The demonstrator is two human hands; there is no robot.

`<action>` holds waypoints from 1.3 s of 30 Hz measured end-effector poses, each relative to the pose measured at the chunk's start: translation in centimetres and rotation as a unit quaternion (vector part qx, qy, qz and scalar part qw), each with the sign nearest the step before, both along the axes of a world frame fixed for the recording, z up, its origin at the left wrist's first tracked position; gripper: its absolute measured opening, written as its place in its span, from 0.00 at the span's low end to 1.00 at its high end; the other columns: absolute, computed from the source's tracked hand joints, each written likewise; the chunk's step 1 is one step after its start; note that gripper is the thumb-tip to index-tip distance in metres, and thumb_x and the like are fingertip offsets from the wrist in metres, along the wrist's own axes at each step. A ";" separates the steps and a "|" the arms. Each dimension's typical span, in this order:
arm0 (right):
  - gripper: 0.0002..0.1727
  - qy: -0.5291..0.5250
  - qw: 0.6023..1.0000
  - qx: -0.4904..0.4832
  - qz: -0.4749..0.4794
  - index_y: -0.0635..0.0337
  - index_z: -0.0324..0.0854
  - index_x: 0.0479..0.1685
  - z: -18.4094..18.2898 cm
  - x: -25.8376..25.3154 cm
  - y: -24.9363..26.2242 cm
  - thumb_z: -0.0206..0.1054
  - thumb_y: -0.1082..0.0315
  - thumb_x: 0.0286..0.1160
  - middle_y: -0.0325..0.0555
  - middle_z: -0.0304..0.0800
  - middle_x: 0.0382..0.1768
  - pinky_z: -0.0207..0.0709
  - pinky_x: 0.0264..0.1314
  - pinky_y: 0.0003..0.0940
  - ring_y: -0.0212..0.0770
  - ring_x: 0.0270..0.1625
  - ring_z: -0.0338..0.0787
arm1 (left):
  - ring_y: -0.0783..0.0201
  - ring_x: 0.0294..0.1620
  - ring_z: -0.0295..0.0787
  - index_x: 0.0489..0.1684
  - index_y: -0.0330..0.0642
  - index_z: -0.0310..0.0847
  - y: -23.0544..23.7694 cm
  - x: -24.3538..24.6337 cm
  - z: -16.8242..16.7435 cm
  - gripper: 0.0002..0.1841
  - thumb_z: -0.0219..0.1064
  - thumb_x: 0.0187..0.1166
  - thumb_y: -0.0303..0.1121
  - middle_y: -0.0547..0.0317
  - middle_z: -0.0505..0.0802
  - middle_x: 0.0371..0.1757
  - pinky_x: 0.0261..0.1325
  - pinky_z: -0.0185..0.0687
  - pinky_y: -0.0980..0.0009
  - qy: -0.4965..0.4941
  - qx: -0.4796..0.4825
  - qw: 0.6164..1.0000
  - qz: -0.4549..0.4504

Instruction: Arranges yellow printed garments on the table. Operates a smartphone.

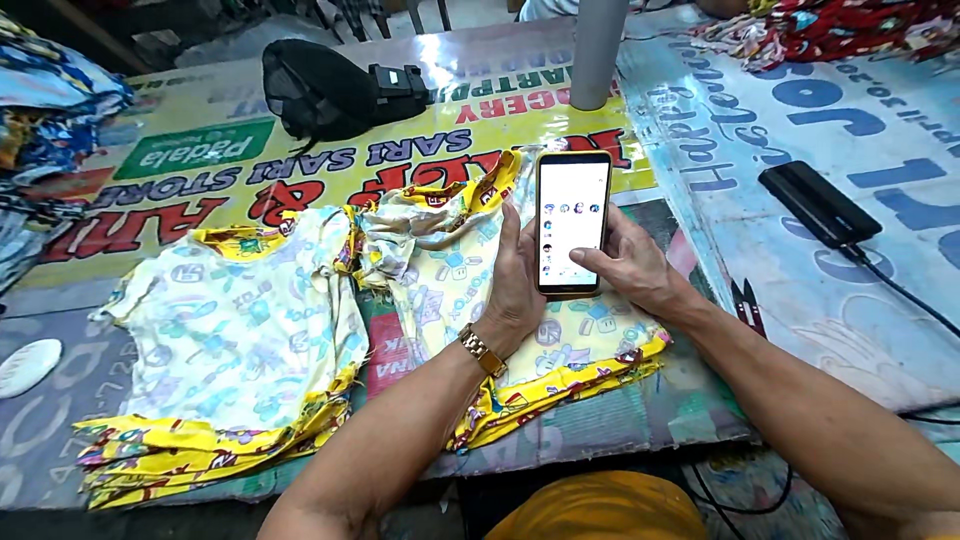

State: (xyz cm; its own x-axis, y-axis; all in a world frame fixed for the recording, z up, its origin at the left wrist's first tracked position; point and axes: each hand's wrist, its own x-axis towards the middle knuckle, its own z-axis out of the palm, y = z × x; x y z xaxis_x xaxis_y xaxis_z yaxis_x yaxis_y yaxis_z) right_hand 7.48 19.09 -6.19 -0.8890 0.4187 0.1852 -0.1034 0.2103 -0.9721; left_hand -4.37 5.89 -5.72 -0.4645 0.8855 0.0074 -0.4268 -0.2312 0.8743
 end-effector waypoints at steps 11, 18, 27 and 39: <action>0.31 -0.003 1.000 0.008 -0.002 0.52 0.64 0.82 -0.1 -0.1 0.1 0.68 0.71 0.79 0.45 0.90 0.59 0.91 0.51 0.31 0.36 0.53 0.95 | 0.63 0.64 0.89 0.80 0.57 0.74 0.1 -0.1 -0.2 0.46 0.26 0.81 0.75 0.58 0.90 0.67 0.64 0.87 0.57 -0.007 0.013 1.000 -0.008; 0.32 0.003 1.000 0.015 -0.002 0.52 0.64 0.81 -0.2 -0.2 0.1 0.71 0.71 0.77 0.44 0.91 0.58 0.92 0.50 0.31 0.36 0.51 0.95 | 0.64 0.64 0.89 0.80 0.57 0.74 0.1 -0.2 -0.2 0.45 0.27 0.81 0.75 0.59 0.90 0.67 0.64 0.87 0.58 -0.007 0.010 1.000 -0.006; 0.41 -0.005 0.999 -0.015 0.030 0.54 0.62 0.79 0.0 -0.2 0.3 0.78 0.79 0.65 0.47 0.90 0.60 0.92 0.54 0.35 0.40 0.55 0.95 | 0.64 0.63 0.90 0.77 0.56 0.76 0.1 -0.2 -0.2 0.44 0.27 0.82 0.75 0.59 0.91 0.65 0.63 0.88 0.58 -0.009 0.012 1.000 0.001; 0.64 0.048 0.998 0.040 -0.003 0.44 0.37 0.97 -0.8 -1.2 -1.0 0.78 0.81 0.58 0.51 0.82 0.72 0.91 0.58 0.39 0.44 0.62 0.92 | 0.64 0.71 0.85 0.85 0.64 0.69 -0.3 0.1 -0.1 0.42 0.28 0.82 0.75 0.64 0.86 0.75 0.68 0.85 0.57 0.023 0.039 0.998 0.034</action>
State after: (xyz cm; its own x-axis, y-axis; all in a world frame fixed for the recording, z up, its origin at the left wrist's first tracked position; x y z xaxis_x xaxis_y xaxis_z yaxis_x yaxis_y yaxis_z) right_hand 6.33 18.12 -6.97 -0.8633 0.4041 0.3022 -0.1939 0.2872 -0.9380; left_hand -4.29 5.61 -5.86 -0.5217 0.8474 0.0989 -0.3667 -0.3273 0.8709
